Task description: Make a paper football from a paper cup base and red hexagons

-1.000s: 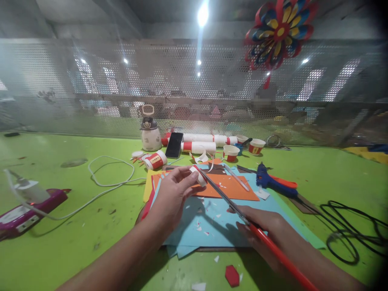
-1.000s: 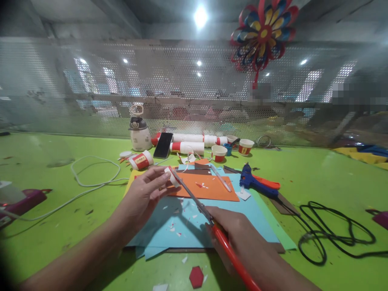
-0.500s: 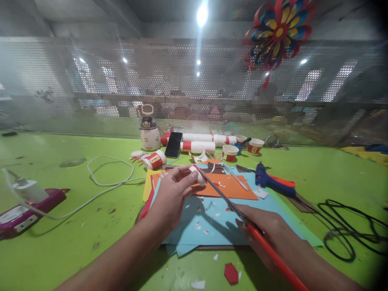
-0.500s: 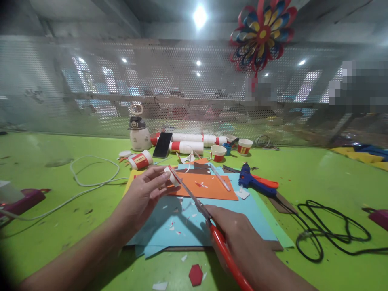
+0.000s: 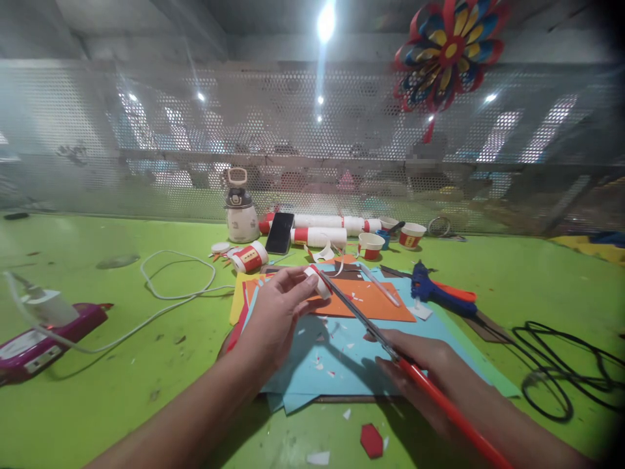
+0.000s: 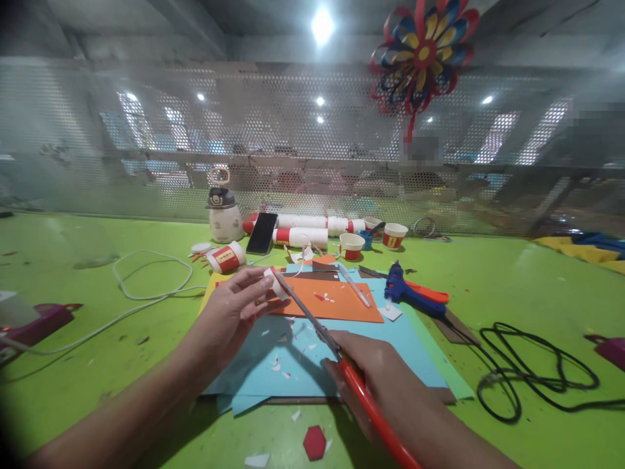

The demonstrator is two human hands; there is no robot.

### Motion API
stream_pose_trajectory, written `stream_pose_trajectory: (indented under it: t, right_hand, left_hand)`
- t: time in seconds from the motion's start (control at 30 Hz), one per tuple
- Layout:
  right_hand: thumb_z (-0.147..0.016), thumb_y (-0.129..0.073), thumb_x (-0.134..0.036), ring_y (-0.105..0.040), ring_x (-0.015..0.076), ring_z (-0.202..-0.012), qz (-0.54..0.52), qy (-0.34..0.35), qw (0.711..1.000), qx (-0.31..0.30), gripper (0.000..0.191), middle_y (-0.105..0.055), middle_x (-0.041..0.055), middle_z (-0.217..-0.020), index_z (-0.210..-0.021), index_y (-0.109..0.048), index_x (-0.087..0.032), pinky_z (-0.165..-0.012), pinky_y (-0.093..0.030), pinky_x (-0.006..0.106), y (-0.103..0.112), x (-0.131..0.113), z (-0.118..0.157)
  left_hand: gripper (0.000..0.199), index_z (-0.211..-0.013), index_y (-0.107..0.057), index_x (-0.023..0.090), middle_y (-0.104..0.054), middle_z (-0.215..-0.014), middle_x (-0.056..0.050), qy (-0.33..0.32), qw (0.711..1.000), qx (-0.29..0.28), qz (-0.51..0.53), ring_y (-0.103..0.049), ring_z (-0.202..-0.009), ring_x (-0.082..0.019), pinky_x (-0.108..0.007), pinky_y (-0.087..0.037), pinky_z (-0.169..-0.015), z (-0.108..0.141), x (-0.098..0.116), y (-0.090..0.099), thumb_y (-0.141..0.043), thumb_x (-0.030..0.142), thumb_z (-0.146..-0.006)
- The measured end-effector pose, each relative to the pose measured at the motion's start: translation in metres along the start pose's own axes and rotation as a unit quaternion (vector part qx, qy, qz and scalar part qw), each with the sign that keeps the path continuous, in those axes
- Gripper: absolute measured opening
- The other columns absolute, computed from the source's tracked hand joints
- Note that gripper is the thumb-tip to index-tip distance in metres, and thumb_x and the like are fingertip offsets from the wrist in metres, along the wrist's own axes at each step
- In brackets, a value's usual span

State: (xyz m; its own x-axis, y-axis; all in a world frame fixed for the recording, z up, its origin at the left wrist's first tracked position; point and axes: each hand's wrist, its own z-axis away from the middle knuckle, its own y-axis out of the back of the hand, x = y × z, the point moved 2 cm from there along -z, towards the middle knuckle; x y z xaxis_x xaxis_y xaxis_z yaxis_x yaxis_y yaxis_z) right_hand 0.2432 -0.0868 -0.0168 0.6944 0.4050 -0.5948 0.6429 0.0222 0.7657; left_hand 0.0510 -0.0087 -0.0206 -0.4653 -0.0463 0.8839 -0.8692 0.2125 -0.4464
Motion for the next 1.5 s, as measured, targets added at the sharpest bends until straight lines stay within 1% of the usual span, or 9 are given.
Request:
stream_pose_trajectory:
  t: [0.13,0.33,0.53,0.63,0.8,0.97,1.07,1.23,1.5]
  right_hand:
    - [-0.095,-0.042,-0.028,-0.066,0.0258,-0.092,0.034,-0.008,0.999,-0.024,0.032,-0.072,0.0118,-0.109,-0.117,-0.063,-0.019,-0.080,-0.051,0.037,-0.0035,0.0047,0.0013]
    - [-0.096,-0.040,-0.025,-0.068,0.0219,-0.083,0.044,0.002,0.999,-0.028,0.030,-0.073,0.0089,-0.105,-0.114,-0.063,-0.020,-0.073,-0.052,0.032,-0.0051,0.0018,0.0026]
    - [-0.092,-0.045,-0.019,-0.067,0.0236,-0.097,0.051,-0.001,0.998,-0.029,0.034,-0.071,0.0092,-0.114,-0.123,-0.060,-0.020,-0.082,-0.051,0.034,-0.0028,0.0007,0.0028]
    - [-0.091,-0.046,-0.018,-0.067,0.0243,-0.097,0.048,-0.006,0.998,-0.033,0.034,-0.071,0.0099,-0.114,-0.121,-0.062,-0.020,-0.083,-0.051,0.035,-0.0007,-0.0006,0.0028]
    - [-0.089,-0.046,-0.015,-0.068,0.0227,-0.083,0.057,-0.007,0.998,-0.027,0.030,-0.074,0.0085,-0.101,-0.110,-0.066,-0.019,-0.074,-0.052,0.032,0.0005,-0.0005,0.0031]
    - [-0.087,-0.046,-0.016,-0.068,0.0222,-0.080,0.065,0.008,0.998,-0.015,0.032,-0.074,0.0079,-0.095,-0.113,-0.065,-0.019,-0.073,-0.052,0.031,-0.0018,0.0001,0.0028]
    - [-0.087,-0.046,-0.016,-0.066,0.0211,-0.072,0.066,0.006,0.998,-0.013,0.029,-0.074,0.0066,-0.086,-0.108,-0.066,-0.019,-0.069,-0.052,0.031,-0.0037,0.0006,0.0026]
    - [-0.091,-0.042,-0.019,-0.068,0.0262,-0.087,0.048,-0.009,0.999,-0.016,0.027,-0.073,0.0091,-0.097,-0.105,-0.066,-0.020,-0.076,-0.051,0.037,-0.0045,0.0038,0.0024]
    - [-0.091,-0.044,-0.020,-0.067,0.0250,-0.087,0.031,-0.009,0.999,-0.023,0.025,-0.073,0.0073,-0.098,-0.104,-0.065,-0.021,-0.076,-0.051,0.034,-0.0019,-0.0007,0.0018]
  left_hand:
    - [0.019,-0.087,-0.064,0.012,-0.067,-0.085,-0.009,-0.002,1.000,-0.004,-0.003,-0.063,-0.077,-0.018,-0.038,-0.052,-0.079,0.0009,0.0002,-0.0007,-0.071,0.027,-0.077]
    - [0.020,-0.088,-0.064,0.012,-0.068,-0.086,-0.009,0.002,1.000,-0.005,-0.003,-0.063,-0.076,-0.018,-0.039,-0.052,-0.081,0.0019,-0.0001,-0.0009,-0.072,0.027,-0.077]
    - [0.019,-0.088,-0.064,0.013,-0.068,-0.084,-0.008,0.005,1.000,-0.004,-0.002,-0.064,-0.076,-0.018,-0.038,-0.052,-0.080,0.0017,0.0003,-0.0019,-0.072,0.027,-0.076]
    - [0.020,-0.087,-0.065,0.012,-0.068,-0.085,-0.009,0.006,1.000,0.000,0.002,-0.064,-0.076,-0.018,-0.038,-0.052,-0.080,0.0027,0.0010,-0.0019,-0.072,0.027,-0.076]
    - [0.020,-0.086,-0.065,0.012,-0.068,-0.084,-0.009,0.002,1.000,-0.005,0.000,-0.064,-0.075,-0.018,-0.038,-0.052,-0.079,0.0026,0.0019,-0.0016,-0.073,0.026,-0.075]
    - [0.018,-0.086,-0.065,0.013,-0.068,-0.082,-0.008,0.005,1.000,-0.001,0.006,-0.063,-0.074,-0.017,-0.038,-0.051,-0.080,0.0032,0.0022,-0.0025,-0.073,0.025,-0.075]
    - [0.018,-0.086,-0.065,0.013,-0.069,-0.081,-0.008,0.005,1.000,0.003,0.013,-0.064,-0.073,-0.018,-0.040,-0.051,-0.080,0.0035,0.0019,-0.0027,-0.073,0.025,-0.075]
    - [0.020,-0.085,-0.066,0.013,-0.069,-0.081,-0.009,0.004,1.000,0.006,0.020,-0.065,-0.073,-0.018,-0.039,-0.052,-0.079,0.0026,0.0007,-0.0017,-0.075,0.025,-0.072]
    - [0.018,-0.086,-0.066,0.012,-0.068,-0.086,-0.007,0.025,0.999,0.001,0.043,-0.065,-0.077,-0.019,-0.039,-0.053,-0.080,0.0016,0.0021,-0.0018,-0.072,0.026,-0.076]
